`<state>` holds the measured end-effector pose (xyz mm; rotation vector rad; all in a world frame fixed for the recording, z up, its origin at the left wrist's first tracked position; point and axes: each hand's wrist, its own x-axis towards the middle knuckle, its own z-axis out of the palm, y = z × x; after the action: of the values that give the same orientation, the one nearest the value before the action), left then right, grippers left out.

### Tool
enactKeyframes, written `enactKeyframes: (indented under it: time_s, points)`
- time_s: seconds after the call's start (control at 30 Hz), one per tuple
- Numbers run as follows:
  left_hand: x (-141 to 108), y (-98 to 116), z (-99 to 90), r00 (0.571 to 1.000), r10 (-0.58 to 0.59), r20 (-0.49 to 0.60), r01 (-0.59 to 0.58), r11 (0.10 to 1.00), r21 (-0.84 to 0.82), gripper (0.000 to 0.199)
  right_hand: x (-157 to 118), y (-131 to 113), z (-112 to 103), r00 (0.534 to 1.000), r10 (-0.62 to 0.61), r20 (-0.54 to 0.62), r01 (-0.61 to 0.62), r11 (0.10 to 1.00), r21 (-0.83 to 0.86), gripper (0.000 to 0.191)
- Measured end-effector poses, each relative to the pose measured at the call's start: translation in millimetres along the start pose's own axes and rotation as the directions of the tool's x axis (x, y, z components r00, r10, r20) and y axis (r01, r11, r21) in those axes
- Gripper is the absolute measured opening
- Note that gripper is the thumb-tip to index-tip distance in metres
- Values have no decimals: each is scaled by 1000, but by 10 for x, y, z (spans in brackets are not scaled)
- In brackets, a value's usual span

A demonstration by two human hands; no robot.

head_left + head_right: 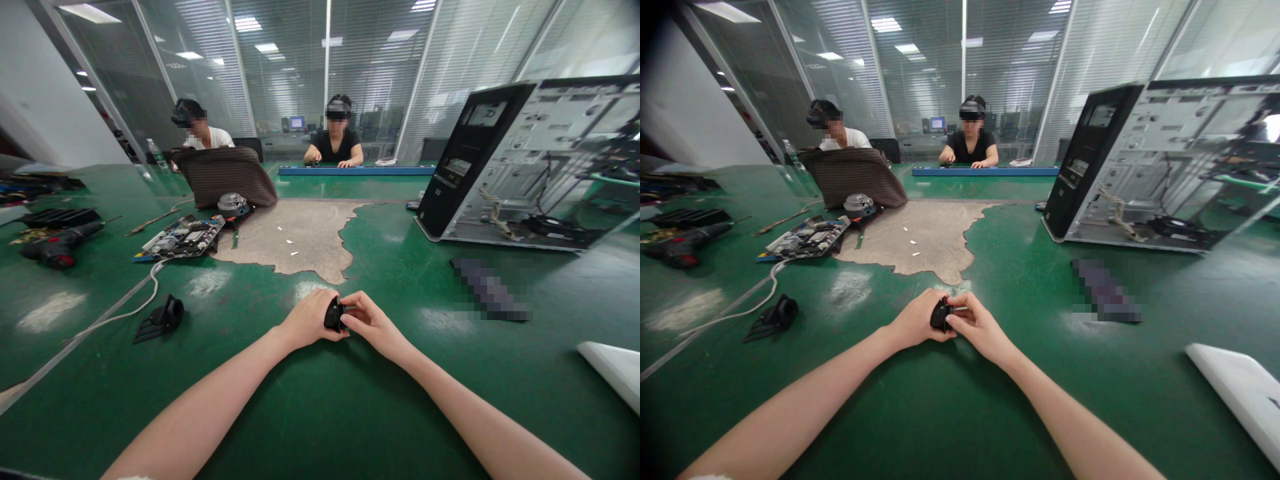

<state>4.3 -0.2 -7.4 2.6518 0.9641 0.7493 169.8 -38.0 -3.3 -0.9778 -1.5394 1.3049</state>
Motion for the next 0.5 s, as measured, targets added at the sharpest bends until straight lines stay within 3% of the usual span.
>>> enactKeyframes:
  time_s: [0.27, 0.5]
  points:
    - [-8, -1, -11, 1000, -9, 7, 10, 1000, -22, 52, -16, -23, -52, 993, 40, 107, -48, 996, 72, 31]
    - [-13, 2, 2, 1000, -2, -6, 2, 999, -37, 55, -13, -28, 18, 1000, 15, -13, -15, 1000, 13, 19]
